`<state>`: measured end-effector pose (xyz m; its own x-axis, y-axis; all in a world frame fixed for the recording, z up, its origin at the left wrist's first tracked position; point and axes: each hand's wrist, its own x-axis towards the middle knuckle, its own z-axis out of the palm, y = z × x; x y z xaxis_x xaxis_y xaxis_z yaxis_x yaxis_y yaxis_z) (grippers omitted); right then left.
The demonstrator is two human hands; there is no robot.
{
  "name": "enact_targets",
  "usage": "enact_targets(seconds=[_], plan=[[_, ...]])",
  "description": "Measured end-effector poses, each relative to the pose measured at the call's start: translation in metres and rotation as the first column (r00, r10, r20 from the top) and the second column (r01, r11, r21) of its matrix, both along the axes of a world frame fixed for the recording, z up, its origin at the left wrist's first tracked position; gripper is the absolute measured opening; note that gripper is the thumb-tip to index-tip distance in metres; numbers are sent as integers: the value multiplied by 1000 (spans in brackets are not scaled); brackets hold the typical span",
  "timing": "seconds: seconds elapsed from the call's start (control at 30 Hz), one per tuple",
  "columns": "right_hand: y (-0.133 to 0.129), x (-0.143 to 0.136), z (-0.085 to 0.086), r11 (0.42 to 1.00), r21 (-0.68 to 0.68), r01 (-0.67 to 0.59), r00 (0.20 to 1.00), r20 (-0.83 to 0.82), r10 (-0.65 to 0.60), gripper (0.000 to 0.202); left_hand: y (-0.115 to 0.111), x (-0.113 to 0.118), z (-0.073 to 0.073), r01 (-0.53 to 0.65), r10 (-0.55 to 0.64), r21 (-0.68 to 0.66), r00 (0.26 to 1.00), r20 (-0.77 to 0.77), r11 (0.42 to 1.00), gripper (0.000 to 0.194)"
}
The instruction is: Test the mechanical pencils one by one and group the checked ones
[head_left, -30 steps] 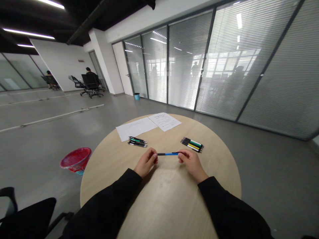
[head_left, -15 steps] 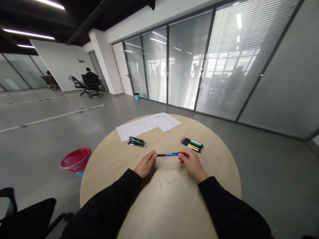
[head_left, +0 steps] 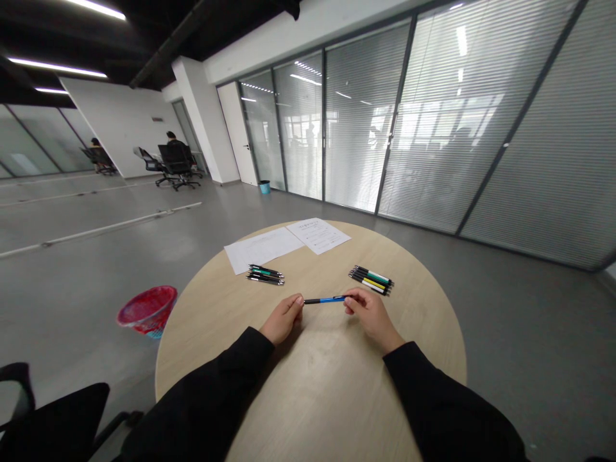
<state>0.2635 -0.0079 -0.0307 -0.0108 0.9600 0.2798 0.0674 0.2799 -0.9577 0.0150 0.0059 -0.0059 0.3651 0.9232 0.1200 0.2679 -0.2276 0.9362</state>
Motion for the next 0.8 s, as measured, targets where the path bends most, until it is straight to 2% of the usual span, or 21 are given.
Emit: enact_targets(seconds=[0.23,0.4,0.53,0.6,0.7,0.8], plan=[[0,-3,-4,1000,9,4,997,80,-5,23,-3,2,5,-110,110,7,993,-32,994,53],[-4,-2,2,993,112,-33,979,204,9,20,-1,0,2,-129,129,-36,991,-23,991,55],[-6,-2,6,993,113,-19,975,223,-7,17,0,-1,-2,-118,117,-42,993,-33,992,57],[-5,-2,5,994,113,7,975,219,-32,16,0,0,-3,-104,105,-25,994,11,994,51],[-3,-1,2,994,103,31,976,210,-53,17,0,2,-3,-89,91,-17,981,173,996,33],[-1,0,-1,995,96,34,978,202,-53,17,1,2,-1,-80,82,-17,960,268,997,32]])
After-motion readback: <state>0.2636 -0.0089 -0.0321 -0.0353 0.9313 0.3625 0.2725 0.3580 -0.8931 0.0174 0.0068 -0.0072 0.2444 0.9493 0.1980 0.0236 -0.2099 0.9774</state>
